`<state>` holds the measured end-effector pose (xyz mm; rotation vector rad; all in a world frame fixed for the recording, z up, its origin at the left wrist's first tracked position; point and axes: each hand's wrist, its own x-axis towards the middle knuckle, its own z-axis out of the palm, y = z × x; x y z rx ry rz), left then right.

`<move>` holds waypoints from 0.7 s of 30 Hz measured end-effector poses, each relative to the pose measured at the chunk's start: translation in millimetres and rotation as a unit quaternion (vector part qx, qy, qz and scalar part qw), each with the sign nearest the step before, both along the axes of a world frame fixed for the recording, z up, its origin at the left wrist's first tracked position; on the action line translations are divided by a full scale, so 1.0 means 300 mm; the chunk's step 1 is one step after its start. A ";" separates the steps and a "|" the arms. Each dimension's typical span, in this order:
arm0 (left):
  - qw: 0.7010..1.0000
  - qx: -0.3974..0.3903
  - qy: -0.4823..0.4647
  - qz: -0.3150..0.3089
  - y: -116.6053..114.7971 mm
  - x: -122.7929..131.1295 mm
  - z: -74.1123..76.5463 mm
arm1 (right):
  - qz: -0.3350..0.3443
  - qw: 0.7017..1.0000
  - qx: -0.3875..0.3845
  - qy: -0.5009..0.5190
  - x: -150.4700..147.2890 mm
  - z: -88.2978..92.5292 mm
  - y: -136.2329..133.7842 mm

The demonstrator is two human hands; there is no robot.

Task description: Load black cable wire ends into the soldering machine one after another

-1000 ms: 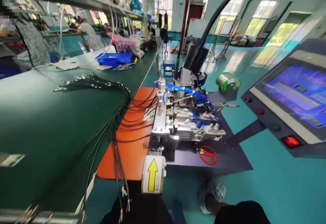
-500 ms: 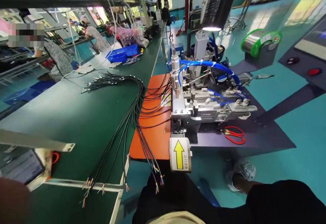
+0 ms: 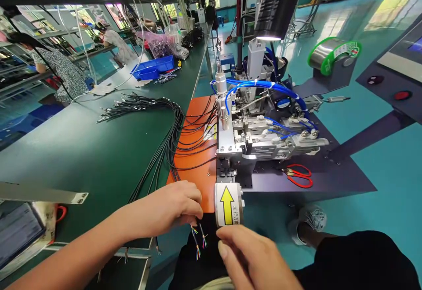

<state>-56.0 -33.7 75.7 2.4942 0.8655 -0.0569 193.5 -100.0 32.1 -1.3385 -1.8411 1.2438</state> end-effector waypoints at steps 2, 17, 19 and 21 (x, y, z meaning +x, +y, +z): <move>1.000 0.013 0.015 -0.005 -0.003 0.002 0.003 | 0.081 0.993 -0.079 0.031 -0.062 -0.045 -0.004; 0.963 0.037 -0.208 0.166 0.091 0.175 -0.106 | -0.167 0.985 -0.038 -0.031 0.079 -0.034 0.110; 0.954 0.063 -0.221 0.192 0.104 0.197 -0.136 | -0.183 0.982 0.006 -0.053 0.070 -0.036 0.120; 0.945 0.078 -0.235 0.215 0.114 0.208 -0.156 | -0.191 0.979 0.036 -0.065 0.057 -0.039 0.126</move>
